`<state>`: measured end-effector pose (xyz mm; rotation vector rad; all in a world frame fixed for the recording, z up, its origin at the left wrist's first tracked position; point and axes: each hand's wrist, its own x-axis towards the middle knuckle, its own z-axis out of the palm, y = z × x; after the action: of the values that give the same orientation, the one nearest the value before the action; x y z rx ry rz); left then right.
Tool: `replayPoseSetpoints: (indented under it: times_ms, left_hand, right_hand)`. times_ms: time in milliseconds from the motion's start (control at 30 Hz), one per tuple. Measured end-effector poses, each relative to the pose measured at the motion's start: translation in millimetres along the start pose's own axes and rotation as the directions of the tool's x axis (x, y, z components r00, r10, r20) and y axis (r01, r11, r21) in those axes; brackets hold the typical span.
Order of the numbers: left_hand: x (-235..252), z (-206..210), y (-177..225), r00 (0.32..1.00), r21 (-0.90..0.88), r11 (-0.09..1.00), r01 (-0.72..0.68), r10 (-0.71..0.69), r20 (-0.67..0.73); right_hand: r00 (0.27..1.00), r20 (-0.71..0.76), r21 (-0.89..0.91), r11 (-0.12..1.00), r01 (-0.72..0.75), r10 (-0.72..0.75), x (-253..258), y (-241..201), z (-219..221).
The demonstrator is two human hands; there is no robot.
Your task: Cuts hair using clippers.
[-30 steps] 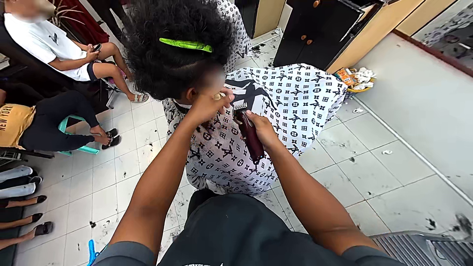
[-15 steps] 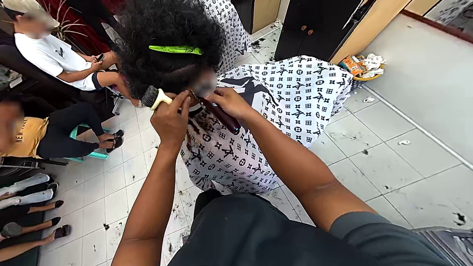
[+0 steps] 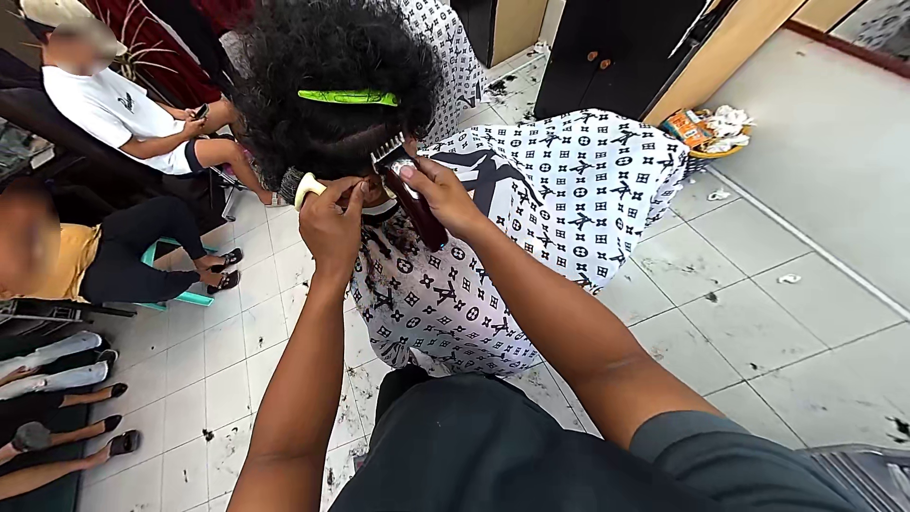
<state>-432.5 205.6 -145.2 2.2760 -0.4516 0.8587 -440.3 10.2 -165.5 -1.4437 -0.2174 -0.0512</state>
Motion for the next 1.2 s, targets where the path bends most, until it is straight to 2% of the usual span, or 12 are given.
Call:
replayPoseSetpoints:
  times_ms: [67, 133, 233, 367, 433, 467, 567, 633, 700, 833, 1033, 1200]
  left_hand:
    - [-11.2, -4.7, 0.9, 0.983, -0.129, 0.975, -0.182, 0.175, -0.062]
    - [-24.4, -12.6, 12.1, 0.944, -0.265, 0.926, -0.268, 0.307, 0.12]
    - [-6.1, -6.0, 36.3, 0.74, -0.473, 0.88, 0.038, 0.293, 0.606]
    - [19.8, 36.2, 53.0, 0.807, -0.619, 0.722, 0.307, 0.147, 0.572]
    - [28.5, 42.9, 56.5, 0.674, -0.555, 0.652, 0.517, 0.091, 0.734]
    - [27.8, 40.8, 54.5, 0.645, -0.567, 0.638, 0.522, 0.139, 0.751]
    - [17.6, 5.7, 30.6, 0.696, -0.69, 0.721, 0.066, 0.462, 0.55]
    - [9.2, -25.8, -9.1, 0.689, -0.707, 0.644, -0.292, 0.655, 0.311]
    - [10.4, -54.8, -61.7, 0.7, -0.656, 0.573, -0.491, 0.708, 0.094]
    - [73.6, -66.0, -140.7, 0.76, -0.458, 0.648, -0.609, 0.642, -0.102]
    - [136.0, -31.0, -156.3, 0.494, -0.474, 0.5, -0.725, 0.857, 0.149]
    - [146.9, -10.6, -157.1, 0.506, -0.545, 0.464, -0.698, 0.859, 0.083]
  right_hand:
    - [0.999, 0.048, -0.019, 1.0, -0.004, 0.005, -19.9, 1.8, -11.1]
    - [0.988, 0.039, -0.082, 0.986, -0.147, 0.151, -54.9, 8.9, -32.3]
    - [0.926, -0.096, 0.161, 0.924, -0.347, 0.364, -108.0, 31.5, -49.0]
    - [0.879, -0.359, 0.549, 0.833, -0.073, 0.314, -148.1, 51.5, -36.3]
    - [0.899, -0.365, 0.621, 0.783, 0.042, 0.242, -161.0, 60.0, -29.6]
    - [0.903, -0.353, 0.619, 0.785, 0.03, 0.244, -167.6, 60.3, -25.9]
    - [0.909, -0.321, 0.577, 0.816, -0.035, 0.266, -189.4, 59.2, -9.7]
    - [0.908, -0.332, 0.594, 0.805, -0.008, 0.254, -202.0, 62.1, 6.4]
    - [0.888, -0.409, 0.556, 0.829, 0.061, 0.209, -207.8, 64.8, 29.0]
    - [0.806, -0.57, 0.44, 0.888, 0.131, 0.163, -195.1, 64.3, 88.2]
    - [0.631, -0.767, 0.235, 0.966, 0.107, 0.117, -135.5, 57.9, 187.4]
    - [0.611, -0.763, 0.301, 0.953, 0.046, 0.211, -96.9, 57.5, 217.6]
